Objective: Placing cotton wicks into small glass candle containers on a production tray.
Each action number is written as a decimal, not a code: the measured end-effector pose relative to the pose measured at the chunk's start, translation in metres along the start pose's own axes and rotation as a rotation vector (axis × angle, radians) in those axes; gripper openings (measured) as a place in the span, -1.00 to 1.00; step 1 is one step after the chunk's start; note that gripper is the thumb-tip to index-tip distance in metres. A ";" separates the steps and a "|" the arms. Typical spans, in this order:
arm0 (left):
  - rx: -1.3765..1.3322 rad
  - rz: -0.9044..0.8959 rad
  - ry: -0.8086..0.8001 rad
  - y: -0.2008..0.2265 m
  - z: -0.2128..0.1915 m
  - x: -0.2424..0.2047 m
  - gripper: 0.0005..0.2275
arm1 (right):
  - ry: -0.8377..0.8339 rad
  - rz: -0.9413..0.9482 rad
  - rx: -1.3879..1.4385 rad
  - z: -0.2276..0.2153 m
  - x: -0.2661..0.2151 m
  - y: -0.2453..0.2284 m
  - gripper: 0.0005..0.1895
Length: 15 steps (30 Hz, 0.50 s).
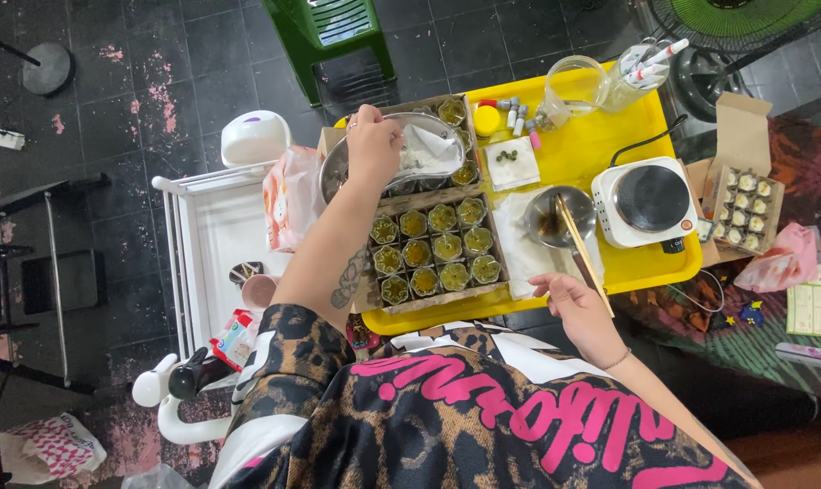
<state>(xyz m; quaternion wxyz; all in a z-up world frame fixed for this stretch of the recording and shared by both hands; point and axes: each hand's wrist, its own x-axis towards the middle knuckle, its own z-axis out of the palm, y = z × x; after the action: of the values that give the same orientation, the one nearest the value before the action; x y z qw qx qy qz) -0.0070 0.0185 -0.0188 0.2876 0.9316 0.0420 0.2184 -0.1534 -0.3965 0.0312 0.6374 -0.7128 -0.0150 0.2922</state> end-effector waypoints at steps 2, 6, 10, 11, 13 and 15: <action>-0.001 0.008 0.012 0.001 -0.001 0.000 -0.91 | -0.002 -0.002 0.001 0.000 0.000 0.001 -0.51; -0.050 -0.050 0.033 0.000 0.000 0.001 -0.89 | -0.010 0.003 0.014 0.001 -0.001 0.003 -0.51; -0.080 -0.135 0.020 0.002 -0.003 0.006 -0.91 | -0.010 0.005 0.015 0.001 -0.001 0.004 -0.51; -0.125 -0.156 0.034 0.003 -0.004 0.007 -0.91 | -0.011 0.006 0.013 0.000 -0.001 0.003 -0.51; -0.170 -0.175 0.049 0.009 -0.013 0.008 -0.89 | -0.011 0.004 0.011 0.000 0.001 -0.001 -0.52; -0.206 -0.203 0.053 0.020 -0.027 0.007 -0.89 | 0.012 -0.007 -0.019 -0.001 0.003 -0.006 -0.55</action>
<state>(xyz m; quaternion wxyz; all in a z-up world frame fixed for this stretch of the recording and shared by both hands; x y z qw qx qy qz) -0.0134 0.0173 0.0147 0.4012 0.8819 0.1209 0.2158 -0.1484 -0.3952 0.0358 0.6317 -0.7205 -0.0166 0.2857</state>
